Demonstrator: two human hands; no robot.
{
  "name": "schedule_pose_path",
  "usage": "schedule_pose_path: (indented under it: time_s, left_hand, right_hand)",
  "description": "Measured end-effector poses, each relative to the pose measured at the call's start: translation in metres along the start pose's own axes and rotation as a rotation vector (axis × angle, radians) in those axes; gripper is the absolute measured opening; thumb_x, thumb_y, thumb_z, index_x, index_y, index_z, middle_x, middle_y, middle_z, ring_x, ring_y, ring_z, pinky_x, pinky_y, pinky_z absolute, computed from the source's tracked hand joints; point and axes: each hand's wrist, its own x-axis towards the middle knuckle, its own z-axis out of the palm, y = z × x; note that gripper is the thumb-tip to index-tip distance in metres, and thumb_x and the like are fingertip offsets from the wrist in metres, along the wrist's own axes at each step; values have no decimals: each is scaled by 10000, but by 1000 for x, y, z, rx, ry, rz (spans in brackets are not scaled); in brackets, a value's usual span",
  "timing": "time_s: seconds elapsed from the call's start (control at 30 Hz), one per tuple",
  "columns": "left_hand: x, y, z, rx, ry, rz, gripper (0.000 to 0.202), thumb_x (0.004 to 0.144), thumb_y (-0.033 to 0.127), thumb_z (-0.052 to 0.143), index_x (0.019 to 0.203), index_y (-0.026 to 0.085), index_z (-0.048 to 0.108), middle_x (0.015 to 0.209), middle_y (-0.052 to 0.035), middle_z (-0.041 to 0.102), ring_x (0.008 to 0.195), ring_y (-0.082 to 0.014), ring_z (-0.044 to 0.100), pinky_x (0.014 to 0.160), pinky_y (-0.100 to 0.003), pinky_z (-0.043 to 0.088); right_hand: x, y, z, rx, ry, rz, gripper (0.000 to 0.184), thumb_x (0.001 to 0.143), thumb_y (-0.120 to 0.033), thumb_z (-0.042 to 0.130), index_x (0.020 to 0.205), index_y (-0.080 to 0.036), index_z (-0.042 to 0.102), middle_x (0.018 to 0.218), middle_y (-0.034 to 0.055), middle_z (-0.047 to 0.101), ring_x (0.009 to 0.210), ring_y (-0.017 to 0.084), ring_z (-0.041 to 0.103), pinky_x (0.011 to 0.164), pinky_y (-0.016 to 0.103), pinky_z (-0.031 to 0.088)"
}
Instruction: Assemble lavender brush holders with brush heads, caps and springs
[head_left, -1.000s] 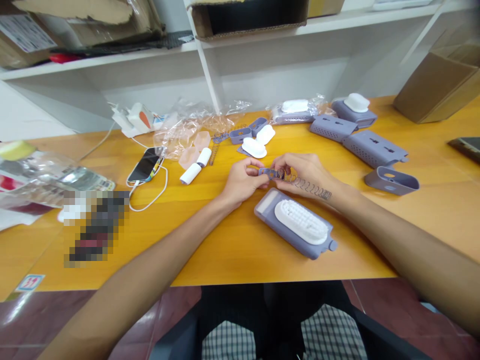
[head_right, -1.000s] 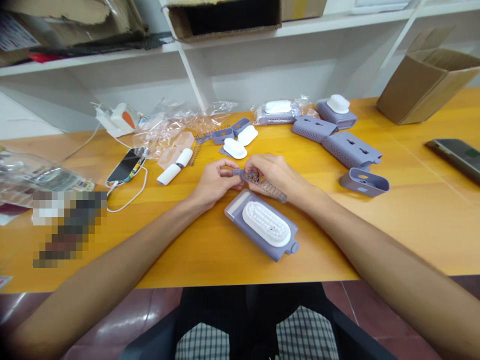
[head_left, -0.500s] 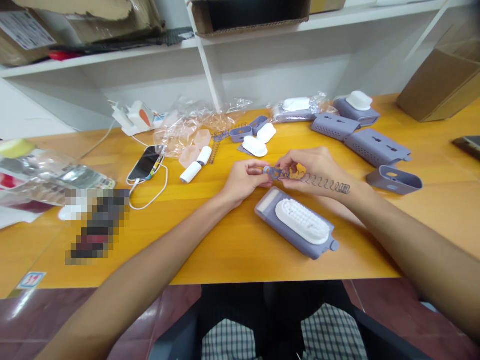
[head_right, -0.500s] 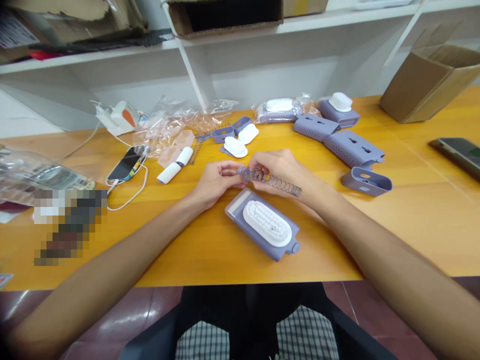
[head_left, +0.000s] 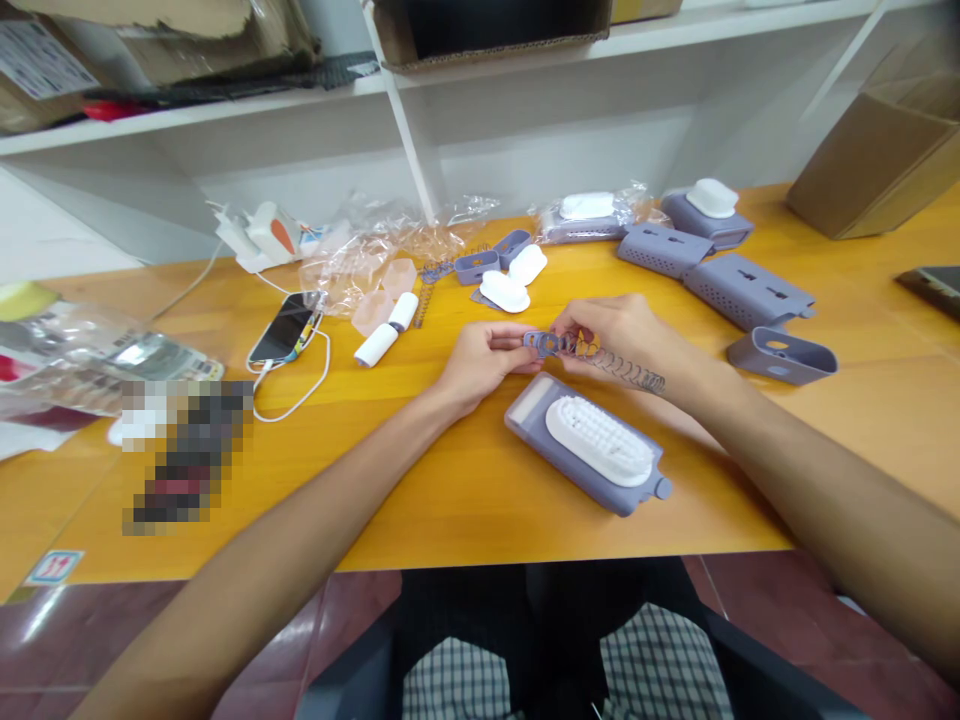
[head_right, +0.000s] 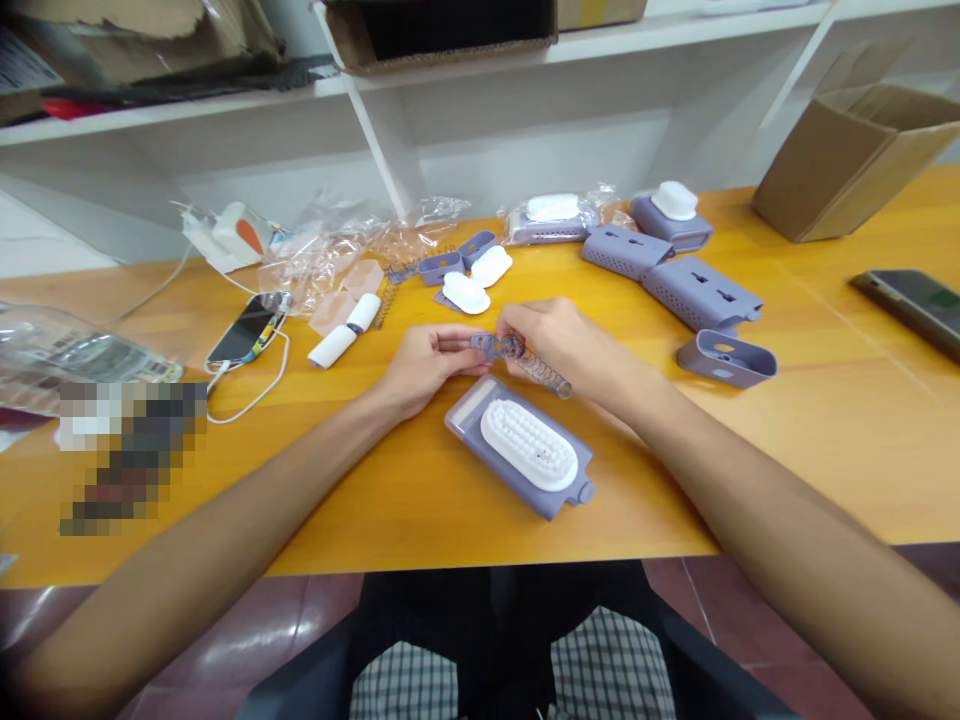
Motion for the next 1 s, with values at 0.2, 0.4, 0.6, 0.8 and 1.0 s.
schedule_pose_path:
  time_s: [0.2, 0.4, 0.6, 0.8, 1.0]
  left_hand:
    - [-1, 0, 0, -5, 6, -14, 283, 712, 185, 964, 949, 126, 820, 959, -83, 830, 784, -152, 760, 874, -343, 667]
    - [-1, 2, 0, -30, 42, -66, 159, 770, 89, 887, 904, 112, 803, 852, -63, 807, 692, -131, 745, 829, -318, 661]
    - [0, 3, -2, -36, -24, -55, 126, 788, 91, 863, 898, 111, 804, 858, -58, 800, 723, -115, 729, 847, -294, 630]
    - [3, -2, -4, -88, -77, -18, 143, 789, 130, 864, 923, 120, 815, 876, -55, 792, 783, -114, 724, 866, -278, 601]
    - [3, -3, -4, -118, -51, 0, 163, 776, 130, 867, 934, 123, 824, 904, -58, 796, 802, -117, 720, 859, -276, 597]
  right_hand:
    - [0, -6, 2, 11, 4, 5, 112, 875, -293, 748, 958, -253, 683, 841, 38, 745, 732, 213, 678, 683, 319, 512]
    - [-1, -4, 5, 39, 74, 21, 122, 850, -311, 769, 920, -252, 688, 807, 22, 754, 691, 194, 681, 655, 309, 513]
    - [0, -3, 8, 95, 97, 63, 134, 847, -355, 783, 888, -278, 681, 857, 16, 785, 761, 216, 724, 689, 340, 557]
    - [1, -4, 9, 121, 136, 69, 157, 856, -344, 774, 850, -281, 630, 913, 31, 810, 835, 249, 771, 747, 379, 600]
    - [3, -4, 11, 111, 181, 60, 217, 857, -322, 798, 855, -281, 585, 1013, 49, 828, 912, 268, 771, 836, 414, 576]
